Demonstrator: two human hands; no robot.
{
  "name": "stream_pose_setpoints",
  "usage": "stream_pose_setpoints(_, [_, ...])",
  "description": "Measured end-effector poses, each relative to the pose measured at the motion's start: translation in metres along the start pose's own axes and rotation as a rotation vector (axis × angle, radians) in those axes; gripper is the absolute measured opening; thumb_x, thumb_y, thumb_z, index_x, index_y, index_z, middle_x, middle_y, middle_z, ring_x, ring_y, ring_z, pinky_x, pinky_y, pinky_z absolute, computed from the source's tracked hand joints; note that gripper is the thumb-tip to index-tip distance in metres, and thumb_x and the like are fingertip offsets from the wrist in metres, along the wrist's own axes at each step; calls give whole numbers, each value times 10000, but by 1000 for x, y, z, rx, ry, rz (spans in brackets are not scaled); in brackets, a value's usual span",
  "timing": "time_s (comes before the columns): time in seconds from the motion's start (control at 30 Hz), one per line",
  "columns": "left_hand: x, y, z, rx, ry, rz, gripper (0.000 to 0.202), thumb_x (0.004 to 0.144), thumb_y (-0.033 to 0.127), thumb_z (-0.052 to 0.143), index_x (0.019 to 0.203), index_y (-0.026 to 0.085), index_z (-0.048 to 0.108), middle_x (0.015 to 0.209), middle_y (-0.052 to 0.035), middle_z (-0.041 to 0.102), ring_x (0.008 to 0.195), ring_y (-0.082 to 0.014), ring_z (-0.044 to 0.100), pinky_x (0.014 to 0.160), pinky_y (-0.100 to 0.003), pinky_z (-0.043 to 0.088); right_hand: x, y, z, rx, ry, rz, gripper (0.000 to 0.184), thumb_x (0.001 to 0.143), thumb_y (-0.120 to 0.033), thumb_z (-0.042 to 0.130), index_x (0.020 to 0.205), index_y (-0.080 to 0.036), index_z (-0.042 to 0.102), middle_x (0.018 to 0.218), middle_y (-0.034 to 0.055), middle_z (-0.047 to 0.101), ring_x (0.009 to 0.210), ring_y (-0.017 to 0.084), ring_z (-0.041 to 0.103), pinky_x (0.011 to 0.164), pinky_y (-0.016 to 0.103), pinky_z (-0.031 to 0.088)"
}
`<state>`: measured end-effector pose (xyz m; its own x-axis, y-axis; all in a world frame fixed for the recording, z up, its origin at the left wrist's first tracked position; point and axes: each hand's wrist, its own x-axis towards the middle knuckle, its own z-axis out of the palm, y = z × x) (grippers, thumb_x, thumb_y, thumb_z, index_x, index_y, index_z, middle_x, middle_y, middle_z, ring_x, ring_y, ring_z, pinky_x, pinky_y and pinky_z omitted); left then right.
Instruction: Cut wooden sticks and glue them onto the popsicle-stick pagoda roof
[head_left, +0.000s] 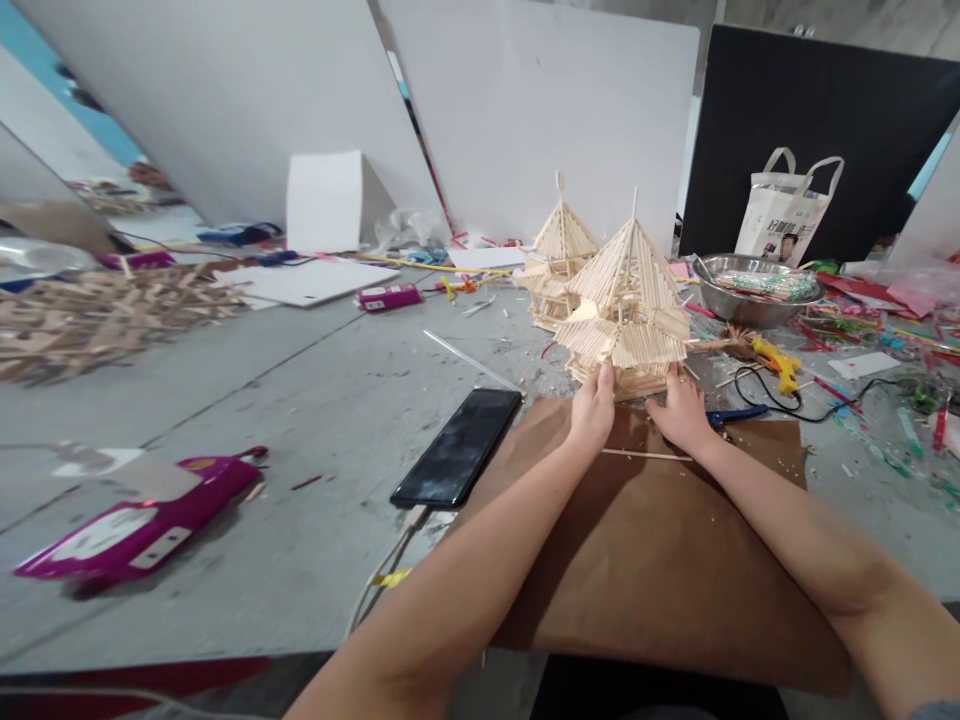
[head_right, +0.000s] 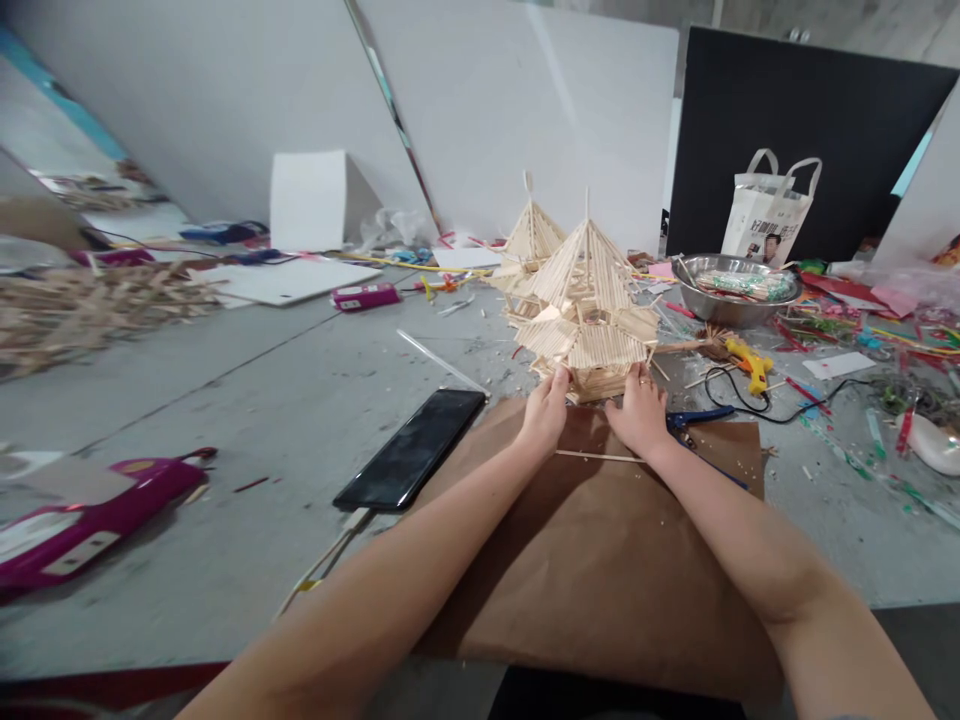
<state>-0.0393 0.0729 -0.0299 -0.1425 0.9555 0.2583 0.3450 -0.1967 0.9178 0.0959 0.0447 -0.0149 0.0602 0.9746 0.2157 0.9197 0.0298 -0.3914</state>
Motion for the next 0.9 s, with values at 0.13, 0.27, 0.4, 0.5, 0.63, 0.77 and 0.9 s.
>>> stream_pose_setpoints(0.13, [-2,4,-2,40,-6,8,475,851,483,273,840,143,605,845,-83,663,842,-198,590,773,-291,431,1,1,2,-8,-3,2,707,779,-329,411,1374,-5,212,1424,221,285,1302,309,279,1027,489,239])
stream_pose_setpoints(0.27, [-3,8,-4,75,-22,16,432,851,453,296,858,150,605,870,-76,666,857,-195,592,773,-284,429,1,2,2,-13,-8,4,709,775,-328,418,1374,-7,214,1429,222,273,1311,302,269,1034,480,236])
stream_pose_setpoints(0.4, [-3,9,-4,130,-41,17,364,834,411,355,911,154,600,903,-78,664,854,-190,597,784,-286,428,0,2,1,-29,2,0,702,777,-327,427,1371,-12,223,1436,224,256,1301,311,287,1021,493,253])
stream_pose_setpoints(0.5, [-2,7,-3,201,-57,-4,328,798,355,429,996,144,583,974,-96,655,872,-202,596,793,-305,428,0,2,1,-35,8,-10,701,779,-323,434,1370,-6,230,1431,226,266,1292,310,304,1024,489,247])
stream_pose_setpoints(0.63, [1,6,-4,315,-75,20,311,765,280,469,1022,147,580,995,-94,654,893,-210,591,813,-321,422,2,3,2,-11,28,-9,696,769,-307,446,1361,2,253,1409,233,308,1281,315,323,1018,483,256])
stream_pose_setpoints(0.77, [3,6,-7,351,-101,65,288,752,229,464,997,154,594,973,-77,659,904,-199,590,817,-304,423,5,4,1,22,44,-41,662,774,-296,446,1343,4,291,1340,237,412,1230,291,402,989,416,312])
stream_pose_setpoints(0.9, [5,7,-9,367,-122,48,318,760,219,438,1032,155,589,985,-70,658,910,-191,592,821,-296,427,5,2,-6,10,18,-53,630,788,-294,435,1330,4,313,1220,215,532,1150,275,485,943,374,354])
